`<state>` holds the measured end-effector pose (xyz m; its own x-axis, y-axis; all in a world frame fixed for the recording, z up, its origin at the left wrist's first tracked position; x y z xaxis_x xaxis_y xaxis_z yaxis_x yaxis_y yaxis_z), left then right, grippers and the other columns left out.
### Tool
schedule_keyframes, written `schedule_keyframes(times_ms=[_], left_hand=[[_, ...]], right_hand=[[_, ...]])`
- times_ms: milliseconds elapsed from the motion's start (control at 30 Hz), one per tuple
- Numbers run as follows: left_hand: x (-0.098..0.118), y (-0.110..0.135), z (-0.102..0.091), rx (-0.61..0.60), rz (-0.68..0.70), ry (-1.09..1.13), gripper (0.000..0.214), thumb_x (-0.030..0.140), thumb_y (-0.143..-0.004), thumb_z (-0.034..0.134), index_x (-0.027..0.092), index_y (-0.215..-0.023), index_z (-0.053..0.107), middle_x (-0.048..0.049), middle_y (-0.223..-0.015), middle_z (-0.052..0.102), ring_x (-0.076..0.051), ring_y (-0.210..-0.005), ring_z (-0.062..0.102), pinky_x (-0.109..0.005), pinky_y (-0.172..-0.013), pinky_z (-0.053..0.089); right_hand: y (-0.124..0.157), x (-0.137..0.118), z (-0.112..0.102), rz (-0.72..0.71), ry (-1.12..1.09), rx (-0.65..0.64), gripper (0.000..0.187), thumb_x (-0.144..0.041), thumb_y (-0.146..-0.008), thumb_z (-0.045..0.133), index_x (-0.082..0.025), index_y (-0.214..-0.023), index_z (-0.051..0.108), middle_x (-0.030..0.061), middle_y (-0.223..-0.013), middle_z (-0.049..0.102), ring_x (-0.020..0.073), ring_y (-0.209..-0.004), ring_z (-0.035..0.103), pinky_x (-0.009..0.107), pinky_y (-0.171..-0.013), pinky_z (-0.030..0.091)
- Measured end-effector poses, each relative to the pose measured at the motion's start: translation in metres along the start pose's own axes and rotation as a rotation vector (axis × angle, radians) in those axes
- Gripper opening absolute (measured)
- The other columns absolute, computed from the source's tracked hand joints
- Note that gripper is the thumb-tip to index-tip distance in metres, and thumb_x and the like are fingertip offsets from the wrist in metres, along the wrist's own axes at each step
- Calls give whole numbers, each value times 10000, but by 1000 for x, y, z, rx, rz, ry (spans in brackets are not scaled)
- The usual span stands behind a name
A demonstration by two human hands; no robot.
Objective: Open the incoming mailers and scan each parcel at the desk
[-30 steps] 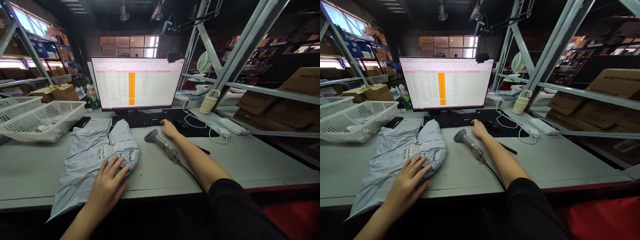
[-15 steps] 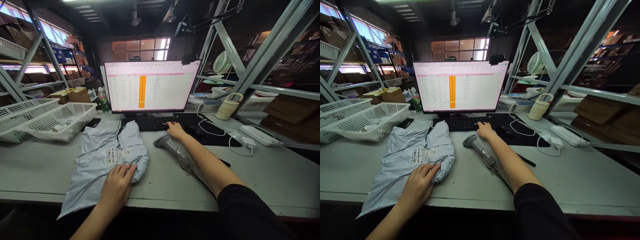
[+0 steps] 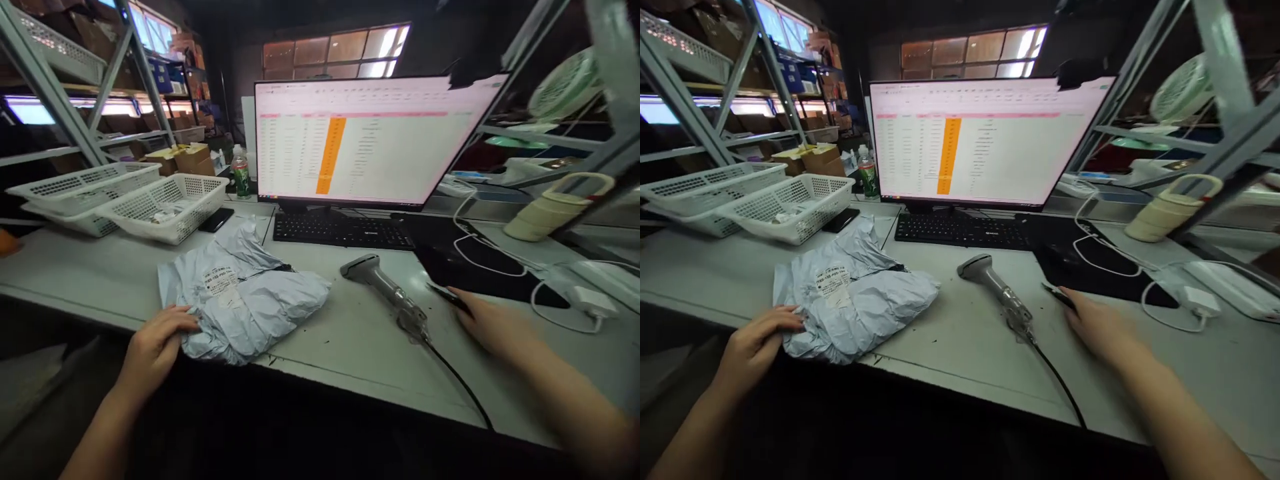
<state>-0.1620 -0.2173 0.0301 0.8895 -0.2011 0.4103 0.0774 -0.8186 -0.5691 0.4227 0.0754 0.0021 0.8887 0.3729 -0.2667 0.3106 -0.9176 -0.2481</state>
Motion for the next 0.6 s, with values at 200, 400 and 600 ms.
schedule_keyframes(times_ms=[200,400,600], left_hand=[[79,-4,9,-197,167,180,325,62,-889,454,215,-949,733,-51,-905,701,-175,-898,646,-317,-828,539],[82,-53,-13,-403,186,251,272,328,-972,540,258,-1191,686,-66,-1203,684,-222,-1139,625,-366,-997,502],[-8,-103,40,-384,-192,-246,290,308,-843,700,201,-1112,725,-107,-1183,688,-290,-1092,635,-354,-917,491]], right_hand=[[-2,-44,-29,150,84,111,476,-442,-831,478,-263,-1232,662,197,-970,669,384,-899,664,543,-745,498],[-48,-182,-52,61,-656,59,412,-299,-846,473,-239,-1235,595,142,-1202,671,225,-753,637,324,-526,445],[-75,-312,2,-252,-322,-334,440,-244,-911,492,-151,-1330,591,126,-1340,635,207,-958,690,313,-868,517]])
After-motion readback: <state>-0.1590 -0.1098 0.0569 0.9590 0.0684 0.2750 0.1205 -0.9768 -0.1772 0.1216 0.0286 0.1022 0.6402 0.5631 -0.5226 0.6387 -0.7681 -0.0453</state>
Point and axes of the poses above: each hand's wrist, its own y-axis away from the middle knuckle, its own z-axis out of the palm, x = y × z, the point moved 2 cm from there along -y, towards the middle knuckle
